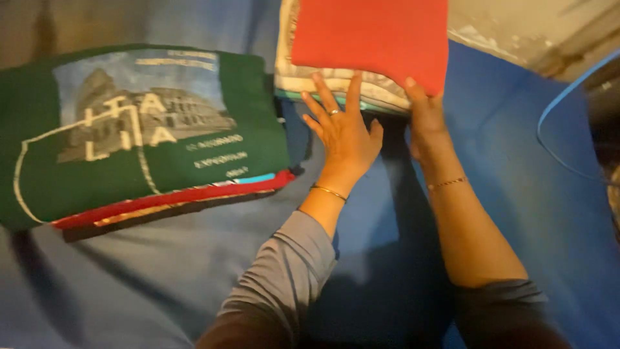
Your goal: The person folds several t-shirts and a button-up shirt on a blue surface. They handle a red t-shirt, a green t-shirt with a graphic, a light blue t-shirt, a dark red t-shirt, a patterned shirt, and a black and white striped shirt, folding each one neatly and stacking them.
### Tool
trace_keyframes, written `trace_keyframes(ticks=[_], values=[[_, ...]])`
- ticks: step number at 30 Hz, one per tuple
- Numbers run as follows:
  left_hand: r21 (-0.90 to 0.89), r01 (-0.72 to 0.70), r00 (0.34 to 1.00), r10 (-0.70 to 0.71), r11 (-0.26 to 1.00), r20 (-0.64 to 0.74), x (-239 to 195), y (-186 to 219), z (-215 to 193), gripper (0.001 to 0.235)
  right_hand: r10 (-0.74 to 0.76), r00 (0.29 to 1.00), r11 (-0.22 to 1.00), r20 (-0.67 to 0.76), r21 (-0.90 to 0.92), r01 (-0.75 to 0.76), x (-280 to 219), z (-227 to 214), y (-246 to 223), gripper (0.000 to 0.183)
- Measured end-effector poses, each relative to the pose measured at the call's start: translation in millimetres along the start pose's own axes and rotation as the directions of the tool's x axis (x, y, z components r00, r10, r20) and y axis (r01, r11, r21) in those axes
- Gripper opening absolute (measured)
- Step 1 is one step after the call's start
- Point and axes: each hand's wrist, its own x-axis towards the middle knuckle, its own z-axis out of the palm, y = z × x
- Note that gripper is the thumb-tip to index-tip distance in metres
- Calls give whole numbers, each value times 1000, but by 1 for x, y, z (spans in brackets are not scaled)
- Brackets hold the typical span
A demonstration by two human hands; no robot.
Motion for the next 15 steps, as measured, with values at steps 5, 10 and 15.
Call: trace_keyframes(ticks=[5,10,15], values=[[-229,136,974,-172,964,-146,34,-22,-4,113,101,981,995,169,-7,-101,23,84,-9,68],[-375,87,940,-201,923,-276,49,-30,-4,94,302,918,923,257,-321,-214,49,154,-17,80],[-626,145,868,-402,767,-291,63,-37,2,85,174,819,979,547,-186,-83,64,181,5,78]])
